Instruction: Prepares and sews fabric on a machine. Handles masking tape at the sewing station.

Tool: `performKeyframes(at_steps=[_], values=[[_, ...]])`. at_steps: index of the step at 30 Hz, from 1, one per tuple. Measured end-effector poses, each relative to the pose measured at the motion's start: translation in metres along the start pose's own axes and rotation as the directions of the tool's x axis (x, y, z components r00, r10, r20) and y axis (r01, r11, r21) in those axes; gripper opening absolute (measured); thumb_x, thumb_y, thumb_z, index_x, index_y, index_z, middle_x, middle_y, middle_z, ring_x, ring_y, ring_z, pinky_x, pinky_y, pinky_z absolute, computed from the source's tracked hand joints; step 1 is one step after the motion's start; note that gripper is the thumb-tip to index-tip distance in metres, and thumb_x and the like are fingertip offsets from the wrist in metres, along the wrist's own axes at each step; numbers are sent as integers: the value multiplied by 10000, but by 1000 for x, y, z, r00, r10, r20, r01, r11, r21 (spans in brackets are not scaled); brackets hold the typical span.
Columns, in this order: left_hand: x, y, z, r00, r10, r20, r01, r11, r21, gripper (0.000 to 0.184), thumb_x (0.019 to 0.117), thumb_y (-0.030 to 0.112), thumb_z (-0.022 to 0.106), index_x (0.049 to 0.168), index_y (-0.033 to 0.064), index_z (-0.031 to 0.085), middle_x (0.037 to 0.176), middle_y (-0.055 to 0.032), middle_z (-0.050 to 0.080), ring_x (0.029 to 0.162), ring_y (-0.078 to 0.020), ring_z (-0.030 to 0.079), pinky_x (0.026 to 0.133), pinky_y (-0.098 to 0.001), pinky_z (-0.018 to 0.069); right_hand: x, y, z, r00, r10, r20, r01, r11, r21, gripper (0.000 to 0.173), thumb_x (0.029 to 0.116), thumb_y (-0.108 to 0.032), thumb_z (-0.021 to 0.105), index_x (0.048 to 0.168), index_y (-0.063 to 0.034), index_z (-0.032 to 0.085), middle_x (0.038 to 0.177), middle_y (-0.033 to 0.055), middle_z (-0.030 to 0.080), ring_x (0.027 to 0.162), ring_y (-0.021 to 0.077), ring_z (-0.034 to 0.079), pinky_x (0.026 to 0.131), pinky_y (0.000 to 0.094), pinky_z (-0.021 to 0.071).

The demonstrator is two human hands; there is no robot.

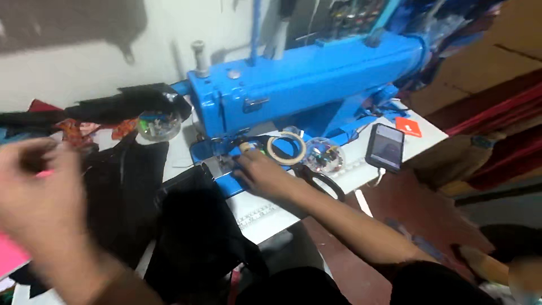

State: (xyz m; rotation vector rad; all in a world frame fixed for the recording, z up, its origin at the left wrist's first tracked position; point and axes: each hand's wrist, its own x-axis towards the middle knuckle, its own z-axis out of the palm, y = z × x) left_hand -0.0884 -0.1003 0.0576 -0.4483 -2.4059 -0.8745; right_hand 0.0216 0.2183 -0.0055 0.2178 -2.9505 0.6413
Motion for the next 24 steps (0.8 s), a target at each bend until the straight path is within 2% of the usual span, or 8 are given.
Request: performKeyframes(at_steps=[2, 4, 8, 11, 13, 16, 20, 24], values=[[-20, 25, -10, 999, -2, 48, 11, 984, -180, 402, 1035, 302, 583, 1227, -49, 619, 1123, -160, 664, 947, -108, 637, 868, -285, 528, -28, 9, -12, 989, -32, -143, 13, 992, -128, 311, 997, -242, 652, 1205, -16, 696, 1124, 193, 687, 1087, 392, 651, 923, 559, 536], [-56, 68, 6, 968, 102, 230, -40, 965, -260, 314, 992, 217, 632, 1156, -48, 661, 1015, -135, 698, 853, -96, 661, 779, -295, 564, -47, 29, -24, 971, 31, -237, -90, 967, -240, 325, 951, -226, 715, 1194, -9, 706, 1166, 229, 684, 1140, 461, 621, 895, 646, 498], [-118, 138, 72, 753, 156, 640, -76, 986, -150, 247, 997, 168, 622, 1127, -1, 747, 1065, -191, 738, 984, -347, 725, 866, -552, 568, -59, 54, -25, 973, 108, -205, -163, 948, -272, 179, 878, -33, 735, 1050, 16, 737, 1220, 243, 670, 1297, 512, 517, 1032, 745, 356], [-123, 153, 99, 691, 94, 716, -42, 995, -90, 275, 1009, 202, 603, 1144, 4, 737, 1066, -191, 726, 1008, -357, 705, 875, -547, 548, -83, 47, -43, 979, 83, -187, -100, 992, -82, 164, 963, -93, 661, 1088, -13, 732, 1159, 182, 705, 1267, 427, 570, 1062, 703, 361], [-116, 157, 107, 665, 77, 743, -20, 996, -84, 292, 1016, 211, 595, 1155, -6, 731, 1081, -206, 718, 1037, -373, 690, 908, -563, 529, -109, 43, -58, 992, 57, -114, -34, 981, 193, 251, 1024, -171, 583, 1192, -32, 707, 1182, 134, 700, 1192, 285, 624, 1038, 543, 455], [-109, 152, 116, 734, 98, 672, 33, 983, -179, 276, 981, 196, 655, 1134, -19, 733, 1056, -224, 720, 1003, -388, 694, 910, -590, 530, -139, 49, -59, 988, -79, -131, 128, 896, 424, 300, 1032, -216, 556, 1209, -22, 701, 1232, 108, 698, 1193, 140, 639, 1041, 322, 515], [-113, 159, 105, 890, 154, 429, 84, 871, -485, 276, 1025, 187, 595, 1226, 34, 706, 1133, -92, 721, 923, -116, 698, 803, -300, 579, -160, 50, -53, 954, -156, -257, 223, 940, 257, 280, 1054, -251, 540, 1149, -64, 725, 1202, 71, 726, 1299, 203, 596, 1160, 418, 409], [-130, 176, 96, 918, 204, 340, 90, 728, -680, 259, 985, 166, 655, 1177, 8, 730, 1180, -87, 716, 992, -75, 706, 858, -241, 602, -164, 48, -49, 938, -187, -294, 245, 954, 175, 283, 1076, -271, 509, 1141, -88, 716, 1167, 45, 733, 1292, 205, 602, 1173, 481, 386]])
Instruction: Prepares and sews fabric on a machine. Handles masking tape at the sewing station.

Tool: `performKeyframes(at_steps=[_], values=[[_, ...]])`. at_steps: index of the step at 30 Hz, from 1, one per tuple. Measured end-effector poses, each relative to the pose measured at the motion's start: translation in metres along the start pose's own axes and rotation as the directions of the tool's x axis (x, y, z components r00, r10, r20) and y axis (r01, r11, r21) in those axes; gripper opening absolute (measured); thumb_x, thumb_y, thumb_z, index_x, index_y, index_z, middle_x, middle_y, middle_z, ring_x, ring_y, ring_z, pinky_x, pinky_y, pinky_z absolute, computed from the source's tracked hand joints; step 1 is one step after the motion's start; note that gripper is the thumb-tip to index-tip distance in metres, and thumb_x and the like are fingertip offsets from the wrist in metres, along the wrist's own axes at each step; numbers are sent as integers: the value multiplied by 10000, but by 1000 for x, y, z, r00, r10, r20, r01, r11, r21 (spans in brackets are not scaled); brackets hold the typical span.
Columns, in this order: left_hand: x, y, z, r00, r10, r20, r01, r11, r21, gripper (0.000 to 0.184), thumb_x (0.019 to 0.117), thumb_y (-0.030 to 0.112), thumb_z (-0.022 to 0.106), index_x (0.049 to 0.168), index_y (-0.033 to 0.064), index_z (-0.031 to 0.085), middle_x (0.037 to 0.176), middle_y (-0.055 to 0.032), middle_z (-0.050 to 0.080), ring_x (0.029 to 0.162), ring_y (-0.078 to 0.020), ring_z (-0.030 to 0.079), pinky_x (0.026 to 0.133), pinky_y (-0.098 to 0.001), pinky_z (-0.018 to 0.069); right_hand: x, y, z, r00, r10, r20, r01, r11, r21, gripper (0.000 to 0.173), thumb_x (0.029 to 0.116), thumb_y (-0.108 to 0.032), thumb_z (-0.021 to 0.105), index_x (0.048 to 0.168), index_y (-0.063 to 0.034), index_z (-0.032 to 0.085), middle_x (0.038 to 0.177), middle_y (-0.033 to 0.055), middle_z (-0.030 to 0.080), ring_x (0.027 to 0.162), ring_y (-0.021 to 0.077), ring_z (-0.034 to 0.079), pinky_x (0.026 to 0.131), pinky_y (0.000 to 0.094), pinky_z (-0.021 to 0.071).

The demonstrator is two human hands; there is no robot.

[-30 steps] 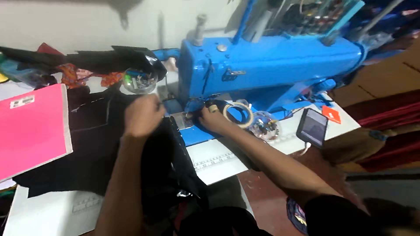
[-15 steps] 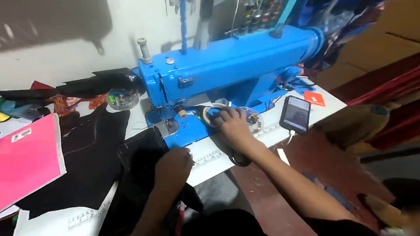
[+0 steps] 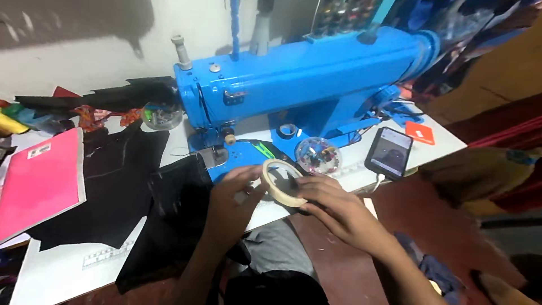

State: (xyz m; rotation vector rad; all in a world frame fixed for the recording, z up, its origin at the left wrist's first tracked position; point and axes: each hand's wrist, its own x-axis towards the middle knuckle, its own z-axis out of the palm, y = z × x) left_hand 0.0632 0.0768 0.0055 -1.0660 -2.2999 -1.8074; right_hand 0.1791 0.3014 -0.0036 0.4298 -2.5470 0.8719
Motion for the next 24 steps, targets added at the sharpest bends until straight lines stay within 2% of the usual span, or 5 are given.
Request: performKeyframes(at_steps=[9, 14, 16, 20, 24], values=[[-6, 4, 7, 992, -18, -122, -9, 976, -216, 98, 927, 30, 705, 1015, -2, 731, 1073, -24, 729, 975, -70, 717, 863, -253, 624, -1, 0, 5, 997, -72, -35, 71, 997, -24, 270, 1092, -254, 481, 1142, -104, 700, 1171, 43, 733, 1309, 196, 593, 1202, 486, 351], [2, -5, -6, 970, 234, 63, -239, 966, 99, 138, 1021, 151, 580, 1006, 37, 656, 1057, -57, 670, 1021, -71, 640, 891, -227, 541, -2, -4, -3, 992, -123, 12, 122, 990, 71, 292, 1102, -297, 456, 1169, -86, 647, 1161, 58, 714, 1270, 145, 607, 1235, 485, 294], [5, -3, -8, 952, 270, 144, -294, 937, 188, 161, 1027, 161, 550, 1016, 38, 654, 1064, -74, 667, 1022, -115, 631, 890, -271, 526, 1, -15, -5, 996, -87, 21, 82, 982, 168, 354, 1088, -377, 483, 1220, -72, 605, 1059, 43, 698, 1086, 62, 651, 1211, 412, 336], [10, 11, -12, 945, 225, 237, -286, 920, 268, 139, 1003, 154, 525, 1002, 60, 628, 1029, -53, 649, 959, -146, 621, 814, -351, 502, 7, -32, -6, 995, 92, -49, -82, 980, 179, 392, 1075, -380, 510, 1232, -42, 633, 850, -1, 665, 730, -44, 579, 730, 141, 515], [1, 31, -28, 938, 239, 249, -307, 908, 285, 177, 1032, 188, 523, 1011, 60, 644, 1053, -61, 674, 1040, -136, 628, 865, -313, 508, 3, -36, -2, 976, 215, 38, -217, 974, 66, 442, 1044, -345, 537, 1393, -88, 621, 702, 4, 645, 524, 30, 503, 490, 231, 444]])
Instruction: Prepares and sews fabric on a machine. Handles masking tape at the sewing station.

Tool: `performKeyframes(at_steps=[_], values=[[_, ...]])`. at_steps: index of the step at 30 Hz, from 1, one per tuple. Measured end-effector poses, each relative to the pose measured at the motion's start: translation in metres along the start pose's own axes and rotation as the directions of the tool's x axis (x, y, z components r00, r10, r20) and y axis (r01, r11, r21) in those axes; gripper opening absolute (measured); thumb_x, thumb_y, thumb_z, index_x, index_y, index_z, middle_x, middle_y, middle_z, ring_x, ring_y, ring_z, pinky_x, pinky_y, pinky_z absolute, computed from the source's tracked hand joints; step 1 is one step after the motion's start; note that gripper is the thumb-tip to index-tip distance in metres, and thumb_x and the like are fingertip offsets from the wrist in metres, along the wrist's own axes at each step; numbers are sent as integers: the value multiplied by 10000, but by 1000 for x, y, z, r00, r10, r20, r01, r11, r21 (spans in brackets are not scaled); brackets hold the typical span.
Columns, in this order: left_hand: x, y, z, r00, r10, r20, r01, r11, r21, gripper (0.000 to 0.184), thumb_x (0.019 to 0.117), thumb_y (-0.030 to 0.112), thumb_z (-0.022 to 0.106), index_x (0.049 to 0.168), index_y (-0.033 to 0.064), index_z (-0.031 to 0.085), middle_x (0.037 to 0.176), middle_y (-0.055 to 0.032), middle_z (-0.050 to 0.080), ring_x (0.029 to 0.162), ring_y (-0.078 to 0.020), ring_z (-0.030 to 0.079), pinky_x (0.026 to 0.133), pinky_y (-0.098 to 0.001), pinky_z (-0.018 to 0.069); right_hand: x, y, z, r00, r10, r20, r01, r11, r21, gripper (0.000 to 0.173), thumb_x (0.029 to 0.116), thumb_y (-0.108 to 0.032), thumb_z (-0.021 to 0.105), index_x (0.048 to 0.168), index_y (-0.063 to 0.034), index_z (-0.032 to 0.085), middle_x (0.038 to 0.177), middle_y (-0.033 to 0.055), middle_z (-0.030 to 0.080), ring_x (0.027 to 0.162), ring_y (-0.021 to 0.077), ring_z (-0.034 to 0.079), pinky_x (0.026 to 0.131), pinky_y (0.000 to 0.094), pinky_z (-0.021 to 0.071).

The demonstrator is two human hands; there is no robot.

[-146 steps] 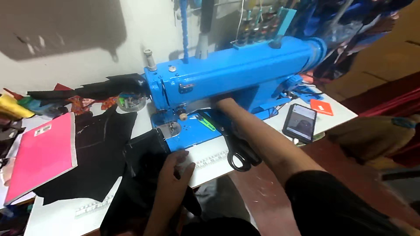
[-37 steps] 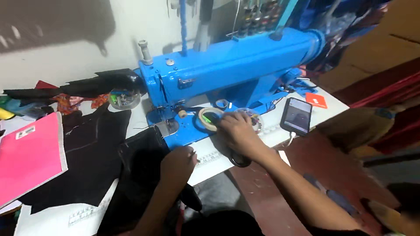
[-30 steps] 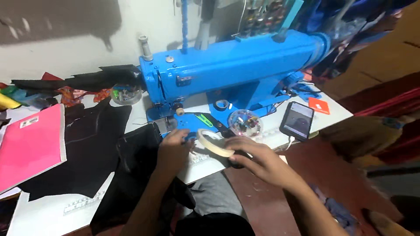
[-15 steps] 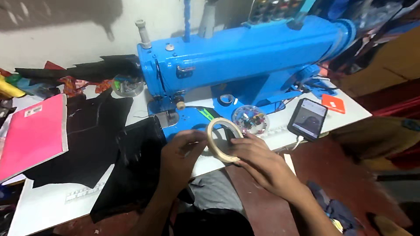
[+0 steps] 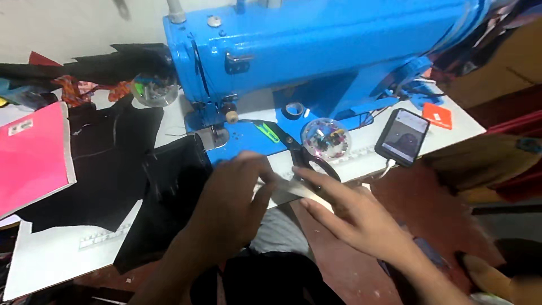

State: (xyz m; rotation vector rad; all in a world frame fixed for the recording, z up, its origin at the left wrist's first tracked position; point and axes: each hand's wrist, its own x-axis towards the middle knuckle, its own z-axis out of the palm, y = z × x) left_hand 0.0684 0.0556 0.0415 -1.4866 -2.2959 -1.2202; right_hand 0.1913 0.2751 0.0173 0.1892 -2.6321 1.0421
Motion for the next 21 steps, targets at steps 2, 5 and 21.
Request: performKeyframes(at_steps=[2, 5, 21], values=[[-5, 2, -4, 1000, 7, 22, -5, 996, -85, 165, 1038, 194, 522, 1002, 70, 624, 1040, -30, 652, 1016, -51, 613, 871, -199, 513, 0, -3, -1, 996, -2, 92, -15, 984, 175, 398, 1043, -296, 552, 1386, -111, 637, 810, -29, 689, 590, -44, 524, 533, 152, 462], [-8, -3, -11, 988, -21, 156, 62, 964, -259, 170, 1033, 194, 549, 1001, 48, 630, 968, -9, 645, 876, 27, 583, 762, -109, 486, 1, -2, 4, 971, 22, 237, -154, 820, 552, 237, 1057, -230, 568, 1179, -76, 700, 726, -100, 600, 588, -104, 494, 533, 73, 422], [-6, -85, 27, 970, -106, 220, 135, 983, -123, 194, 1016, 162, 580, 1004, 15, 706, 1045, -59, 709, 914, -97, 684, 820, -275, 578, 15, 0, -30, 961, 142, 238, -191, 962, 196, 290, 1012, -373, 611, 921, -157, 782, 1128, -49, 678, 770, -100, 560, 630, 79, 454]])
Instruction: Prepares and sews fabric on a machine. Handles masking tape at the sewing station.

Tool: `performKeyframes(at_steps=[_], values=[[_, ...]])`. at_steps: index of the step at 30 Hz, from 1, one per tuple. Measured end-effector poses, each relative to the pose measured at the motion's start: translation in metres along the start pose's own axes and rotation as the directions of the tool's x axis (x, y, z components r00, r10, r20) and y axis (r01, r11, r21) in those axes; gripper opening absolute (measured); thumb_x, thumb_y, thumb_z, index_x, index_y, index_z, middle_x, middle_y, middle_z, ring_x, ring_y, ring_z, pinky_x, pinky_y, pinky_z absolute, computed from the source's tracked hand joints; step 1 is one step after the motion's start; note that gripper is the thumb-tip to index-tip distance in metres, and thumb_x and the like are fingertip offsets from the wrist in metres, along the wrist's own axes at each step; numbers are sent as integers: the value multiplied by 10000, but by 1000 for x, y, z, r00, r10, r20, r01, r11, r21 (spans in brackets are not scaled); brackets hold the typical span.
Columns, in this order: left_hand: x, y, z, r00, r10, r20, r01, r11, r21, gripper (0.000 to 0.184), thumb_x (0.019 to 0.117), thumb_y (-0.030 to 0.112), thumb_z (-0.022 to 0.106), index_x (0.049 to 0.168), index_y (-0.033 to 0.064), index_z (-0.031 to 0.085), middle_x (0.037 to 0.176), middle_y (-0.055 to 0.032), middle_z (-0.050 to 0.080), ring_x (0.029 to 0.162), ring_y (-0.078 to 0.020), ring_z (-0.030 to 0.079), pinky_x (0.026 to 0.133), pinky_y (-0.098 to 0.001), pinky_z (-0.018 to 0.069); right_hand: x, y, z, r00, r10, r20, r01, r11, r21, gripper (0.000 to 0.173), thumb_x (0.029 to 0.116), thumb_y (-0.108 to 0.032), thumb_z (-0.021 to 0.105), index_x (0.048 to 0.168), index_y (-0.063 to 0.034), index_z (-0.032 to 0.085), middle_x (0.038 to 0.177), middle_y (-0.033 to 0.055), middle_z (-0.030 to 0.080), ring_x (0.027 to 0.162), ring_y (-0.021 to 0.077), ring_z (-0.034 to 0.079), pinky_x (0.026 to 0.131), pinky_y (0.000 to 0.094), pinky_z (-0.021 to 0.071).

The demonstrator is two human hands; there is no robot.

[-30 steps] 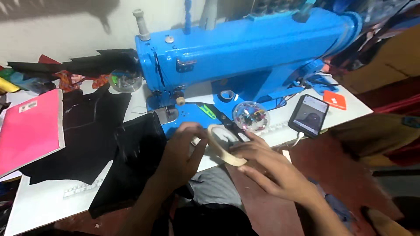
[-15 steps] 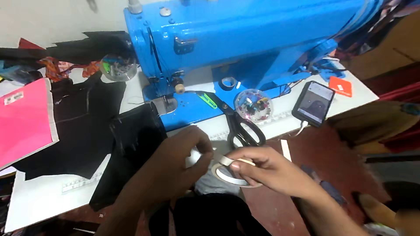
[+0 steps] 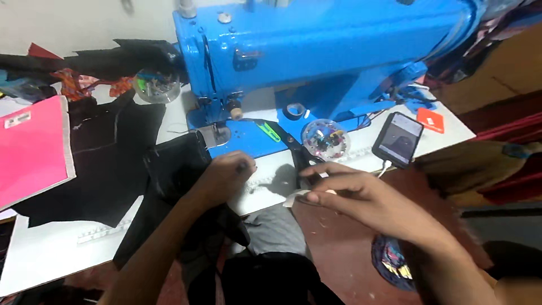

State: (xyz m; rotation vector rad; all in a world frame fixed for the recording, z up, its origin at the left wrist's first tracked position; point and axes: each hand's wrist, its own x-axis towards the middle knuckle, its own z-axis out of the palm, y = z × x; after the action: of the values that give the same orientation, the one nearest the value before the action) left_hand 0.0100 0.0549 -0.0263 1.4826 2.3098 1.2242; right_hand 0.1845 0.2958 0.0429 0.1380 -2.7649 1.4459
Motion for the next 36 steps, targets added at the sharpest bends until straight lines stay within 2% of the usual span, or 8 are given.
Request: performKeyframes(at_steps=[2, 4, 6, 7, 11, 20, 29, 36], values=[[-5, 29, 0, 959, -266, -100, 222, 922, -316, 126, 1008, 114, 612, 1006, 21, 697, 873, -19, 720, 702, -39, 674, 635, -195, 571, 8, -5, -5, 997, 74, 31, -79, 977, 198, 233, 1008, -313, 629, 937, -158, 789, 1131, -88, 715, 689, -98, 575, 559, 81, 460], [-8, 57, 1, 852, -519, -67, 372, 691, -619, 73, 1003, 60, 617, 1015, 20, 678, 904, -30, 746, 750, -73, 725, 685, -221, 614, 18, -9, 0, 978, 158, 136, -205, 855, 477, 193, 1021, -221, 611, 955, -172, 786, 976, -104, 760, 550, -92, 536, 479, 89, 440], [-10, 72, 8, 765, -642, -61, 353, 496, -793, 63, 997, -2, 601, 1021, -4, 659, 926, -47, 740, 802, -98, 735, 756, -243, 626, 26, -10, 12, 940, 186, 287, -331, 702, 631, 255, 1052, -193, 532, 1003, -161, 780, 976, -71, 766, 520, -57, 559, 479, 124, 494], [-11, 75, 13, 740, -667, -84, 322, 462, -826, 79, 996, -20, 591, 1039, -11, 656, 927, -43, 737, 803, -93, 732, 767, -241, 625, 28, -11, 20, 922, 194, 336, -377, 646, 663, 268, 1064, -205, 508, 1022, -154, 768, 946, -67, 759, 525, -37, 581, 495, 146, 527], [-14, 75, 26, 738, -654, -167, 179, 428, -886, 216, 1011, -35, 456, 1139, -55, 628, 1071, -114, 722, 912, -144, 736, 847, -283, 615, 31, -13, 43, 895, 234, 381, -447, 484, 752, 286, 1082, -199, 481, 1073, -100, 749, 990, -5, 767, 555, 17, 638, 535, 193, 582], [-14, 74, 32, 766, -596, -243, 136, 519, -844, 154, 1016, 5, 539, 1106, -35, 658, 1024, -102, 753, 852, -148, 750, 769, -278, 629, 30, -17, 63, 880, 322, 350, -458, 378, 805, 263, 1082, -174, 496, 1096, -60, 732, 977, 20, 754, 566, 42, 645, 552, 212, 595], [-12, 78, 34, 739, -614, -277, 108, 514, -851, 110, 1020, 13, 564, 1021, -6, 671, 960, -81, 768, 795, -130, 760, 712, -257, 637, 28, -17, 67, 897, 314, 312, -427, 422, 800, 247, 1067, -150, 521, 1087, -54, 748, 966, 19, 756, 563, 47, 649, 566, 221, 605], [-7, 84, 34, 655, -692, -304, 105, 482, -870, 125, 1014, 28, 588, 954, 4, 695, 901, -83, 774, 739, -120, 753, 660, -233, 623, 27, -16, 81, 937, 322, 137, -310, 583, 751, 233, 1053, -161, 559, 1034, -43, 758, 836, 2, 738, 527, 40, 630, 542, 219, 594]])
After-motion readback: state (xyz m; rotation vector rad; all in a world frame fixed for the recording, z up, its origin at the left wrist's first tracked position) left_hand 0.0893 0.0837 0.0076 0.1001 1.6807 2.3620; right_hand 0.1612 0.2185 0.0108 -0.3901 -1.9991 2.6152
